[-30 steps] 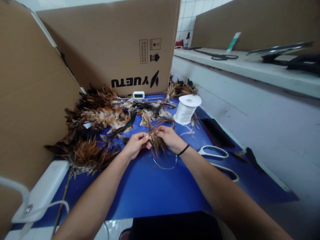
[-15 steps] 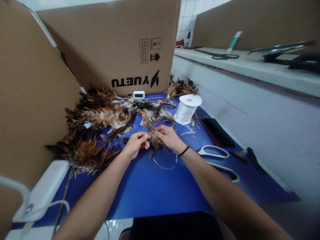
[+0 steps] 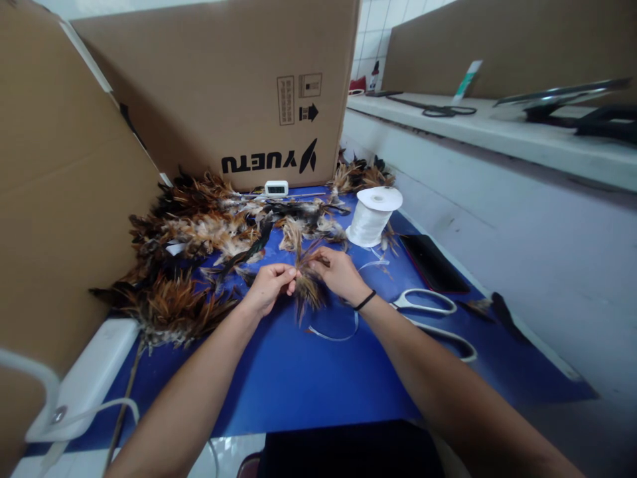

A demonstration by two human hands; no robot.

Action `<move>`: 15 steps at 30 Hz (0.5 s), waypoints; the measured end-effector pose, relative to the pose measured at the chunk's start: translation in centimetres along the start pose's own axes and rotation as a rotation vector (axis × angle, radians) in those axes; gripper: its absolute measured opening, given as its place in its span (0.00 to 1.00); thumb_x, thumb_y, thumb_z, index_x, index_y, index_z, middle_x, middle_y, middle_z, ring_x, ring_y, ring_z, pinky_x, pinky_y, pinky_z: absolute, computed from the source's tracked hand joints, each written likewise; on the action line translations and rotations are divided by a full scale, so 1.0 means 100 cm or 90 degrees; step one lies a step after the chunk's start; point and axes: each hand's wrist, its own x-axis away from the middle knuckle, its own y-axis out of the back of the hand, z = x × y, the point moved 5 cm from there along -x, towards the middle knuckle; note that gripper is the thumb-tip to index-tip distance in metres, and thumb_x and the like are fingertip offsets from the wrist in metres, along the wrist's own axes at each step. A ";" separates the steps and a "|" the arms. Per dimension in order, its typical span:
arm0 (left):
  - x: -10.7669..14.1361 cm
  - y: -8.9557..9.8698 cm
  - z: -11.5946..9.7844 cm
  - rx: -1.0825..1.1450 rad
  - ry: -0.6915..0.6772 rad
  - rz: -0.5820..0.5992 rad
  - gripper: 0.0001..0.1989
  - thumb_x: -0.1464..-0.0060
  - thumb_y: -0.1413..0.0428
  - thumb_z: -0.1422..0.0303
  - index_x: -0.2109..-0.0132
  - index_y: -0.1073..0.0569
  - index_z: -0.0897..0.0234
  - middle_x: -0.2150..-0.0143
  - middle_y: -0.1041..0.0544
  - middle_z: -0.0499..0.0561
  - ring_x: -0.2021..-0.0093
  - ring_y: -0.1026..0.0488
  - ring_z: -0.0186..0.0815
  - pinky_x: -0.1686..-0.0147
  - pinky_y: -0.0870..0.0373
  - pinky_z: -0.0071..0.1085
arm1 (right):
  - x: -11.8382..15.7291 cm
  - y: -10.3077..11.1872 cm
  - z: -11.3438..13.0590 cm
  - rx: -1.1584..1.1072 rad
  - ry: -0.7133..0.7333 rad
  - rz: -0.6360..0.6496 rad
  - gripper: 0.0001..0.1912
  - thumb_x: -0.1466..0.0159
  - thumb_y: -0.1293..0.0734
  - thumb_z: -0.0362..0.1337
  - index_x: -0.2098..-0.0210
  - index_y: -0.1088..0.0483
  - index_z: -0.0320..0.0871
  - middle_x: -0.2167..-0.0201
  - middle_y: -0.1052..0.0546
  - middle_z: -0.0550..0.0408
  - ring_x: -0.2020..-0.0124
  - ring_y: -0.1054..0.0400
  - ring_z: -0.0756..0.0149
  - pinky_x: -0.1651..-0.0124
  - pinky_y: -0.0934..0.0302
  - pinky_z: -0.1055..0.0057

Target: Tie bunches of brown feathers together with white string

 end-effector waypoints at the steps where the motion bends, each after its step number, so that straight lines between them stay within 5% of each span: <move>1: 0.000 0.000 0.000 0.004 0.002 0.003 0.14 0.57 0.38 0.61 0.72 0.27 0.70 0.84 0.32 0.46 0.83 0.39 0.25 0.79 0.44 0.24 | 0.000 0.001 -0.001 -0.003 -0.008 -0.006 0.05 0.42 0.37 0.31 0.68 0.29 0.42 0.71 0.23 0.54 0.68 0.30 0.66 0.63 0.40 0.70; 7: 0.000 0.002 -0.002 0.021 0.006 -0.005 0.14 0.57 0.37 0.61 0.71 0.27 0.70 0.84 0.32 0.45 0.83 0.40 0.24 0.79 0.46 0.24 | -0.002 0.010 -0.006 0.081 -0.031 -0.040 0.07 0.41 0.38 0.31 0.67 0.29 0.43 0.72 0.23 0.54 0.70 0.31 0.66 0.65 0.41 0.70; 11: -0.001 0.004 -0.003 0.020 -0.004 -0.026 0.14 0.57 0.38 0.61 0.72 0.27 0.70 0.84 0.32 0.45 0.83 0.40 0.25 0.79 0.46 0.24 | 0.000 0.014 0.006 0.169 0.036 -0.048 0.05 0.42 0.36 0.33 0.69 0.28 0.43 0.68 0.23 0.51 0.64 0.32 0.63 0.59 0.42 0.68; 15: -0.002 0.006 -0.002 0.016 -0.022 -0.048 0.14 0.57 0.37 0.61 0.72 0.27 0.70 0.84 0.32 0.45 0.82 0.39 0.25 0.78 0.45 0.24 | 0.004 0.005 0.016 0.089 0.052 0.037 0.10 0.41 0.35 0.41 0.72 0.27 0.42 0.72 0.24 0.53 0.69 0.33 0.67 0.64 0.43 0.71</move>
